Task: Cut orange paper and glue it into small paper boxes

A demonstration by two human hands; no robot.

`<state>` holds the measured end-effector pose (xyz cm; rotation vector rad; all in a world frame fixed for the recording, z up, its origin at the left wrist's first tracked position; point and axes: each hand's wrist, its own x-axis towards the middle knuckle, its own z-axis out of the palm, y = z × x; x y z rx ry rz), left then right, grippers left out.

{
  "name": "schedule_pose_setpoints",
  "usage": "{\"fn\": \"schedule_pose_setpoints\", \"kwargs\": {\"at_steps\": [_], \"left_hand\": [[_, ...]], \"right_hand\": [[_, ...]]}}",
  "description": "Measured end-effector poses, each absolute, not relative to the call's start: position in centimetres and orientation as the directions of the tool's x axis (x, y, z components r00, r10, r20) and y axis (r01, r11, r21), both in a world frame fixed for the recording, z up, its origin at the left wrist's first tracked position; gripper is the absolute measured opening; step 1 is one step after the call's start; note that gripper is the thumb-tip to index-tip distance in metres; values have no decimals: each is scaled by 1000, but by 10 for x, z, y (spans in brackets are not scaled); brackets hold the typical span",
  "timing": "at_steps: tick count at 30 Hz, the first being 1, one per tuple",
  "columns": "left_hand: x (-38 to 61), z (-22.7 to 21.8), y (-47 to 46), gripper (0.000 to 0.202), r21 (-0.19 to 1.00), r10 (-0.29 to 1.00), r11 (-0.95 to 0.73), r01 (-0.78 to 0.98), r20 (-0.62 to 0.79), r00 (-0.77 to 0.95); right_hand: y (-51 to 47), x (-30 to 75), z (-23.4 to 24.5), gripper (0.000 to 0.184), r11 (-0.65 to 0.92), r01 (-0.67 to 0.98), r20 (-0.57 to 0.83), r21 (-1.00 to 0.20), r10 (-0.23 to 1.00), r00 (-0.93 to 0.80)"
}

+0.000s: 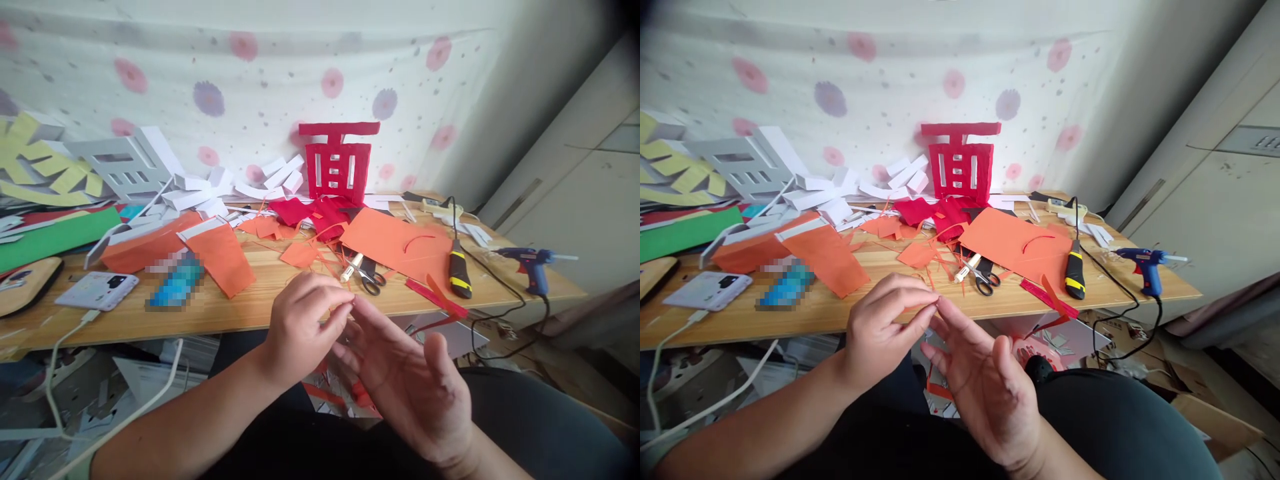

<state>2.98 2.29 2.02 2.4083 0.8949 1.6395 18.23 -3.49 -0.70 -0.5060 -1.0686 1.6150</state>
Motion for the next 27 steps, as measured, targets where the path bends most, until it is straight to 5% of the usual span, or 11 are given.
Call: {"fn": "schedule_pose_setpoints", "kwargs": {"at_steps": [8, 18, 27], "left_hand": [[25, 14, 27, 23, 197, 386, -854, 481, 860, 332], [19, 8, 35, 22, 48, 389, -777, 627, 821, 419], [12, 8, 36, 20, 208, 465, -791, 575, 816, 343]], "right_hand": [[-38, 180, -8, 67, -127, -701, 191, -702, 914, -358], [-38, 169, -16, 68, -236, -748, 123, -620, 913, -389], [-35, 164, -16, 68, -210, -685, 141, -697, 897, -418]]}}
